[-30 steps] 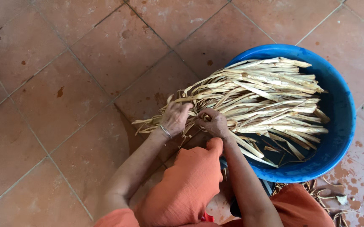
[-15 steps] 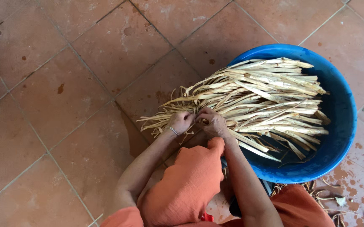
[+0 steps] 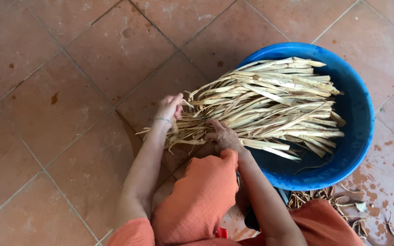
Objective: The person sits on the floor in front of a blue basin of water filled with dried palm leaf strips. They take strips one at a time, bend and snap off the hard end sections, strip away the brittle outer parts, and drop the discarded pieces on the floor beside them while keeping the usable strips in the basin.
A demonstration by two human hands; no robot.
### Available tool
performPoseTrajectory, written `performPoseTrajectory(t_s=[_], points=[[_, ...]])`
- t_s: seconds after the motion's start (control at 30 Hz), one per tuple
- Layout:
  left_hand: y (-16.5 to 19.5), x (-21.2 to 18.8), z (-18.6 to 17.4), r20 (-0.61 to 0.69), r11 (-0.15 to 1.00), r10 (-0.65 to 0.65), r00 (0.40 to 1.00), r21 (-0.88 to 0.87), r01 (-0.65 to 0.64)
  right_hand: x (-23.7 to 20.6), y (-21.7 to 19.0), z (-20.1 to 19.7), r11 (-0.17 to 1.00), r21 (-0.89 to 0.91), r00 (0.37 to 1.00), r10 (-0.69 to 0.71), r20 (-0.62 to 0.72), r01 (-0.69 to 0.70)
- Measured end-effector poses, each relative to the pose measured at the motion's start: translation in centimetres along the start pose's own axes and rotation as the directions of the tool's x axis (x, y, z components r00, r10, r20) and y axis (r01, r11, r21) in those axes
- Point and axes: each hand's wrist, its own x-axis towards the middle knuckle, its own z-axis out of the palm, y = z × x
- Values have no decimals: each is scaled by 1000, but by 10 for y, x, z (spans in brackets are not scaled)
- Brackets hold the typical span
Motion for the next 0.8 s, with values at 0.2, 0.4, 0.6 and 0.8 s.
performPoseTrajectory(t_s=[0.2,0.4,0.6,0.8], points=[[9,-41,-3,245,248,644,725,830,-500,-29,20,-35,893,439,905,261,-336,-95],[-18,-81,102,674,-84,452,584,685,-724,-90,69,-155,865,184,611,466,-639,-467],[-52,-58,178,846,-205,181,501,531,-823,-180,85,-257,906,199,231,298,-926,-373],[-52,0,213,791,-391,219,571,607,-692,-259,106,-322,901,385,199,422,-884,-199]])
